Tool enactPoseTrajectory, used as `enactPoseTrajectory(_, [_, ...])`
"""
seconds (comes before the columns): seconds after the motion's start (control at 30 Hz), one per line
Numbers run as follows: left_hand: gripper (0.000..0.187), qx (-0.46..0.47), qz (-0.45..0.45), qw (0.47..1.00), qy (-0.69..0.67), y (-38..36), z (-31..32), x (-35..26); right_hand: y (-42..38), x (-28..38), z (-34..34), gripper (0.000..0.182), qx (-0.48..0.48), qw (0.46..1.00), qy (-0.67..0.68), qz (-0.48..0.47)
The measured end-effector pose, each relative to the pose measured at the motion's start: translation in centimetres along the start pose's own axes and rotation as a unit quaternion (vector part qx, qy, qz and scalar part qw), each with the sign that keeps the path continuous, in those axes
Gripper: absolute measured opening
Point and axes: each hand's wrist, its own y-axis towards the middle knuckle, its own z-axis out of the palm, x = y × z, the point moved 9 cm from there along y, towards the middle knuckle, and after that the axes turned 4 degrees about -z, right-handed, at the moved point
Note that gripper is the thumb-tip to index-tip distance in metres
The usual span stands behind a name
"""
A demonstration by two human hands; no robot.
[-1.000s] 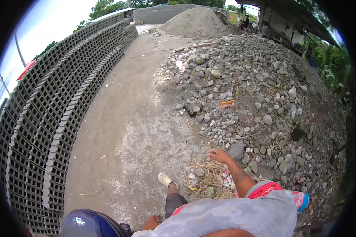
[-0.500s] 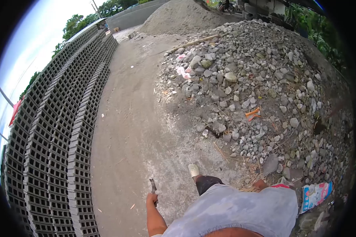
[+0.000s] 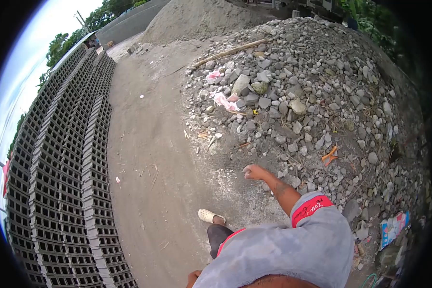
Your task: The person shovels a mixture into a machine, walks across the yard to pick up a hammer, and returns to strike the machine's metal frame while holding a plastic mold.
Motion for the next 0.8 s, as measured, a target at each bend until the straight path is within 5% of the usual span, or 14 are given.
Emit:
enactPoseTrajectory(0.13, [0.015,0.030,-0.056,0.998,0.007,11.3,-7.7,2.0,14.1,2.6,-0.1,0.042,-0.056,0.992,0.106,-0.027])
enactPoseTrajectory(0.33, [0.014,0.265,-0.221,0.926,0.152,34.0,-20.6,5.9,18.6,-7.2,5.9,0.046,0.130,0.949,0.000,0.288])
enactPoseTrajectory(0.4, [0.027,0.210,-0.269,0.939,0.038,39.8,-30.7,2.3,17.9,-9.6,8.0,0.033,0.125,0.920,0.032,0.371])
enactPoseTrajectory(0.47, [0.039,0.011,-0.254,0.966,-0.044,43.3,-41.2,-5.3,19.2,-10.2,8.6,0.023,0.069,0.912,0.079,0.396])
enactPoseTrajectory(0.63, [0.040,-0.053,-0.221,0.968,-0.104,58.0,-57.4,-11.9,29.3,-19.6,13.0,0.022,0.100,0.885,0.085,0.447])
enactPoseTrajectory(0.7, [0.041,-0.073,-0.224,0.969,-0.077,63.3,-61.6,-13.1,37.4,-14.5,10.7,0.029,-0.014,0.775,0.398,0.490])
enactPoseTrajectory(0.73, [0.041,-0.085,-0.227,0.966,-0.089,65.7,-63.4,-14.1,43.2,-11.6,8.5,0.029,-0.004,0.784,0.390,0.483])
enactPoseTrajectory(0.8, [0.034,-0.021,-0.268,0.963,-0.022,69.7,-65.5,-15.3,55.6,-6.6,1.4,0.035,-0.044,0.904,0.109,0.410])
